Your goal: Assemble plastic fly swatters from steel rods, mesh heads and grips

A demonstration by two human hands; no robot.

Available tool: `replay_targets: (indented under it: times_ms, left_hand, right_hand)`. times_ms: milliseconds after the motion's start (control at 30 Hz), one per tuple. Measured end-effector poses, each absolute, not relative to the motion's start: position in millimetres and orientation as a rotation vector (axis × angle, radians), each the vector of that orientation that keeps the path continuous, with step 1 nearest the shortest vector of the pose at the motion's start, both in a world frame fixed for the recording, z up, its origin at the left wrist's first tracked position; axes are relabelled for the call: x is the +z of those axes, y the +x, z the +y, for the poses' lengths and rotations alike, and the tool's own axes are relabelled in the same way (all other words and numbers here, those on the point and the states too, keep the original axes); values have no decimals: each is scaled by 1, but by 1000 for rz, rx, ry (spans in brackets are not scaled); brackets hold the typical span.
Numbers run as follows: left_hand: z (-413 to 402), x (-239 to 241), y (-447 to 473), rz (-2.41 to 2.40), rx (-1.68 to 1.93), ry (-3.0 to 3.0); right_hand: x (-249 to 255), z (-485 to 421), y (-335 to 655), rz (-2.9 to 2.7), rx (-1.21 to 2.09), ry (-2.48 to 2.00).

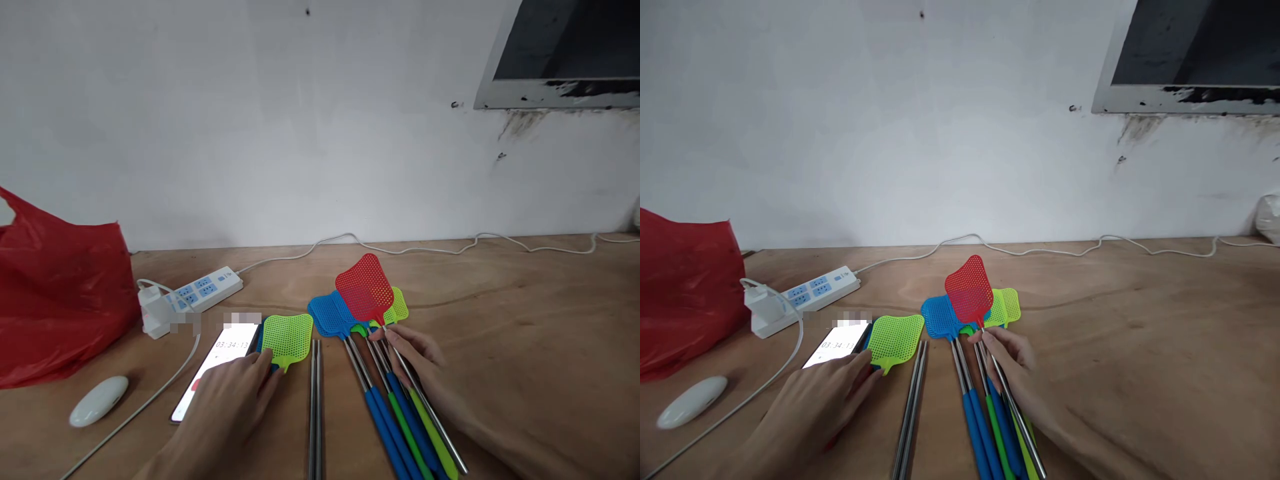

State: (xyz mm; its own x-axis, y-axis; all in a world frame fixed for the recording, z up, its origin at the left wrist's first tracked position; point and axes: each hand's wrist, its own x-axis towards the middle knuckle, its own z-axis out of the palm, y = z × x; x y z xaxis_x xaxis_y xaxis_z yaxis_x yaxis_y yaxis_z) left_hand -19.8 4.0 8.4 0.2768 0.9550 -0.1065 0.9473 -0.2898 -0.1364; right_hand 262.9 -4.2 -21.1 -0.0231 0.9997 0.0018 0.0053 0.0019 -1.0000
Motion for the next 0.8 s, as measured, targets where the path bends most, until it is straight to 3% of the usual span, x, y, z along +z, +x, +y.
replay_targets:
  times_ms: [133, 367, 633, 800]
  left_hand:
    - [5, 1, -14, -1604, -56, -2591]
    - [12, -17, -17, -1351, -878, -2592]
    - [2, -13, -14, -1395, -1193, -2789]
    - [2, -13, -16, -1331, -1217, -2965]
  right_hand:
    - [-16, -1, 267, -1205, 1253, -1204]
    - [-17, 2, 273, -1314, 1669, -1018]
    - [-3, -14, 268, -1359, 2022, -883]
    - [1, -23, 265, -1487, 2016, -1024]
